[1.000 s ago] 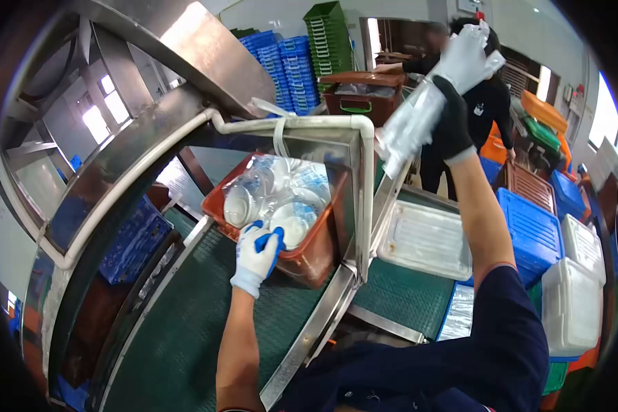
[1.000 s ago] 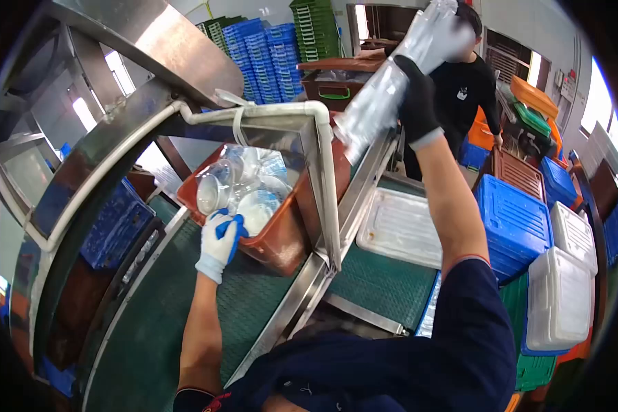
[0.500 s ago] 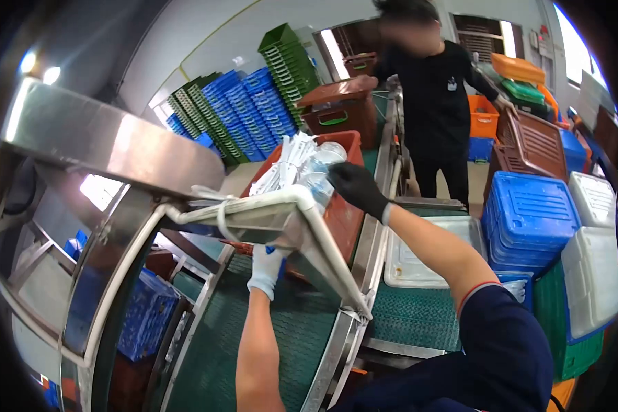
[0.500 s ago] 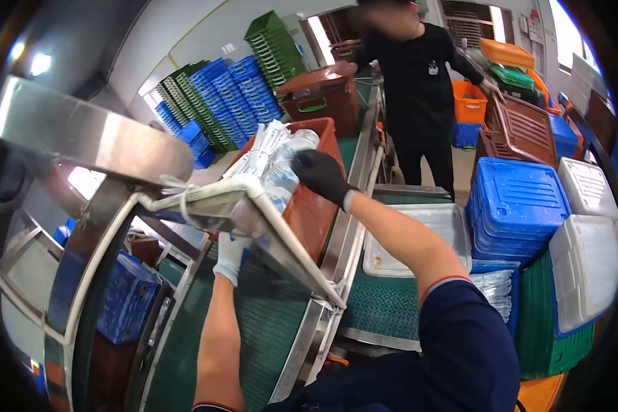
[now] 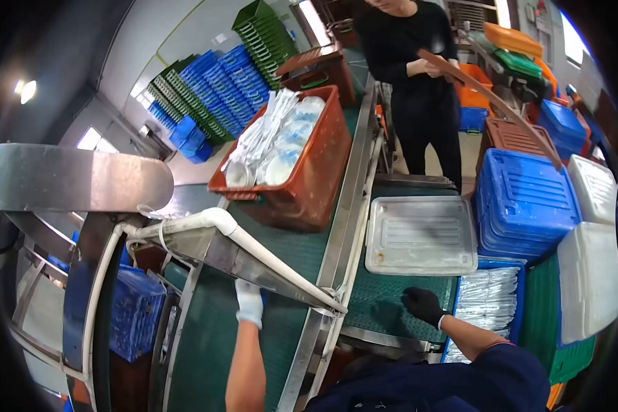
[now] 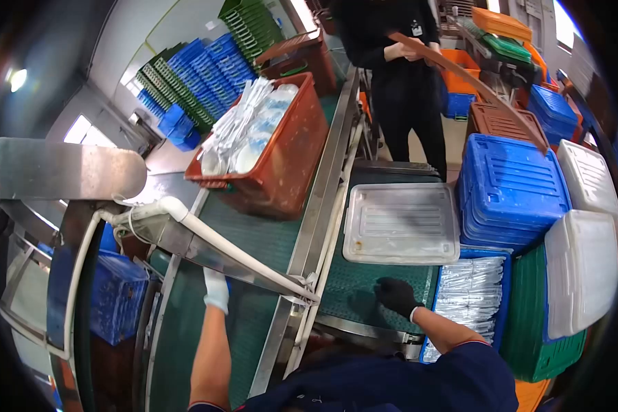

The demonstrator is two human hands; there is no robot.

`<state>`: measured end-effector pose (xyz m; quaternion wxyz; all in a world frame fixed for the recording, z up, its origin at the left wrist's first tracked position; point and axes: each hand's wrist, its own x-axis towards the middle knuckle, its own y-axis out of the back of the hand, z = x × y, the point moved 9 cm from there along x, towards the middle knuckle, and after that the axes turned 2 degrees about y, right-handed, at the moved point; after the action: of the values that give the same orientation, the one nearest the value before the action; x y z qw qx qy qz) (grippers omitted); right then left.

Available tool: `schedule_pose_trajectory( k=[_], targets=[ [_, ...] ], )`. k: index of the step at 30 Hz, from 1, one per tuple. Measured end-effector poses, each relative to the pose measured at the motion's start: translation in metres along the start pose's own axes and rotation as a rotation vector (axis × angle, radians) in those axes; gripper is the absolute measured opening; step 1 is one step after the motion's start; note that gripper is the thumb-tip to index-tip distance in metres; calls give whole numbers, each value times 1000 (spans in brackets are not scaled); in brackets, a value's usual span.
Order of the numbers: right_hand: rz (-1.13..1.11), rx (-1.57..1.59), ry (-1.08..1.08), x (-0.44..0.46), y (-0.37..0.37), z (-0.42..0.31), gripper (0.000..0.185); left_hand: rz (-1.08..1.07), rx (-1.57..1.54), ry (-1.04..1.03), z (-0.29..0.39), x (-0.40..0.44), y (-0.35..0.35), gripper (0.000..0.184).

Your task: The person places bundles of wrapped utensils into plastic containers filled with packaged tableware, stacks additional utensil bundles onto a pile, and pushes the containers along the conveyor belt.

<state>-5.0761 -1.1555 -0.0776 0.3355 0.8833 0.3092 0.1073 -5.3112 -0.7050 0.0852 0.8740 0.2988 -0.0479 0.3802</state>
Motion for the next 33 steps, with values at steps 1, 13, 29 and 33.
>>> schedule_pose_trajectory(
  k=[1, 13, 29, 33],
  targets=[
    [-23, -3, 9, -5, -4, -6, 30, 154, 175, 371, 69, -35, 8, 56],
    [-511, 496, 1129, -59, -85, -312, 27, 690, 964, 947, 42, -433, 95, 73],
    [-242, 115, 1345, -86, -216, -363, 47, 847, 902, 902, 40, -448, 104, 76],
    [-186, 96, 1408, -94, -221, -362, 41, 826, 874, 931, 35, -453, 106, 77]
  ],
)
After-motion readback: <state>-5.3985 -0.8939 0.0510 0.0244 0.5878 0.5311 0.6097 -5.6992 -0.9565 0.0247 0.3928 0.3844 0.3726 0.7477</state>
